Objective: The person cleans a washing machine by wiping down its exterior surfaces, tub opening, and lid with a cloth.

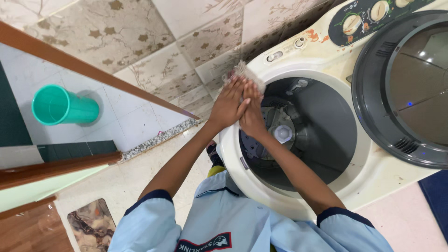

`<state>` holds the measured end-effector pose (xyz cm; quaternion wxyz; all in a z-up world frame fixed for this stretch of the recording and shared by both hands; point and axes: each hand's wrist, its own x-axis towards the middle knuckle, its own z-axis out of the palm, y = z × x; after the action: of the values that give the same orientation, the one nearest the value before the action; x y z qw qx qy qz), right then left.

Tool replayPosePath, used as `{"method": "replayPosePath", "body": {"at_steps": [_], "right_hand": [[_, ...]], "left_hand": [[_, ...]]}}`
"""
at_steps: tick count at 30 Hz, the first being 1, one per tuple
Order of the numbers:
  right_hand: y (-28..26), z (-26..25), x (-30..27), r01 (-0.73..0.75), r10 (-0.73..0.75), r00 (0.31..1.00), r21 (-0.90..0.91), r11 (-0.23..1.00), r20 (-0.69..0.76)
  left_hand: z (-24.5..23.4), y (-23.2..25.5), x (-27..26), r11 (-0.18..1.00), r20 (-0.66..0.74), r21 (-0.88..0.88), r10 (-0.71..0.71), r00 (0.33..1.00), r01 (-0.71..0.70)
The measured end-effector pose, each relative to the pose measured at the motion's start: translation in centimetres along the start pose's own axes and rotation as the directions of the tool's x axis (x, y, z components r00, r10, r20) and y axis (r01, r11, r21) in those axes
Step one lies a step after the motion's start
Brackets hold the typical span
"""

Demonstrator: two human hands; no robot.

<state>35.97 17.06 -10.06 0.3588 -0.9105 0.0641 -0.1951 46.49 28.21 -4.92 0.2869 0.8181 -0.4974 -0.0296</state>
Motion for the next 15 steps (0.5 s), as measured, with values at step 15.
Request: {"method": "replayPosePath", "body": {"at_steps": [15], "right_hand": [[2.7,3.2,2.7,-0.294,0.412,0.873,0.393,0.871,-0.261]], "left_hand": [[1.6,-2.3,8.1,0.947,0.201,0.02,0.309,0.929,-0.319]]}}
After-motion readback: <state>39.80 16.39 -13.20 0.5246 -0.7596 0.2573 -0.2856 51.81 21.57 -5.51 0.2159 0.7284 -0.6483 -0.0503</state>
